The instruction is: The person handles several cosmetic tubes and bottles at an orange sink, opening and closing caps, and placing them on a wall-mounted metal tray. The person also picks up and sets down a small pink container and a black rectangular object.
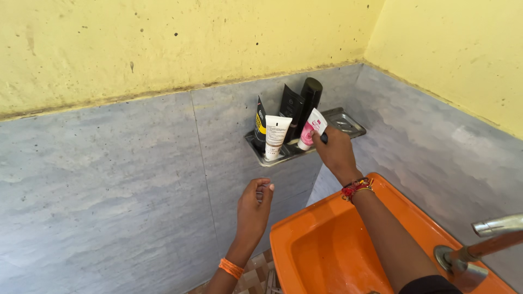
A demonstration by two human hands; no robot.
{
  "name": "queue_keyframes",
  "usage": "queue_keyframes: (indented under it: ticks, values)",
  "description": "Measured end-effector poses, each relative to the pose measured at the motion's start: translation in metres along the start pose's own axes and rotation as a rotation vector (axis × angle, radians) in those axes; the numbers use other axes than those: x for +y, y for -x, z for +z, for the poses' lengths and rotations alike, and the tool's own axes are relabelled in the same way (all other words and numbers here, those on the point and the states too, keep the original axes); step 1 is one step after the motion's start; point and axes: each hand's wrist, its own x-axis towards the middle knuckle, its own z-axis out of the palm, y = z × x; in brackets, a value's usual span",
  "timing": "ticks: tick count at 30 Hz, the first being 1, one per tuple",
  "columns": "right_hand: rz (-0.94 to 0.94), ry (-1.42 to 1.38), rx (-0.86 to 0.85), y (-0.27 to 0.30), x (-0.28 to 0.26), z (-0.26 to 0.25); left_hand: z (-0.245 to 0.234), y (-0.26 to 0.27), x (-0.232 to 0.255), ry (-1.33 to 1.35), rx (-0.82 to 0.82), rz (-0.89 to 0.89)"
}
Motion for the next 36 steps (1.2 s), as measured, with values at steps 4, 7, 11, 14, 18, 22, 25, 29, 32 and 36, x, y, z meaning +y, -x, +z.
queue_keyframes:
  ticks: [4,7,11,14,18,22,25,29,32,36]
  values:
    - [-0.028,-0.038,0.000,0.002,-0.003,0.013,0.002,-0.010,-0.004,-0.012,0.017,-0.008]
    - [-0.098,-0.047,0.013,0.002,-0.009,0.017,0.006,-0.014,-0.007,0.009,0.035,0.008]
    - [-0.097,-0.047,-0.003,0.003,-0.014,0.020,0.006,-0.015,-0.013,0.013,0.040,-0.008]
    - [-0.102,-0.040,-0.003,0.004,-0.015,0.022,0.004,-0.016,-0.016,0.014,0.044,-0.006]
    - [-0.136,0.016,0.009,0.003,-0.012,0.021,0.004,-0.014,-0.018,0.025,0.049,-0.010]
    - [-0.116,-0.005,-0.010,0.004,-0.010,0.019,0.006,-0.014,-0.014,0.035,0.044,-0.016]
    - [-0.107,0.006,-0.009,0.006,-0.010,0.015,0.007,-0.012,-0.011,0.054,0.033,-0.038]
    - [-0.072,-0.007,0.003,0.013,-0.008,0.003,0.008,-0.010,-0.008,0.010,0.048,-0.003]
    - [0.193,-0.208,-0.003,0.030,-0.003,-0.013,0.013,-0.005,-0.006,0.078,0.059,0.063]
    - [0.549,-0.600,0.026,0.068,0.024,-0.042,0.039,0.016,0.000,0.190,-0.042,0.063]
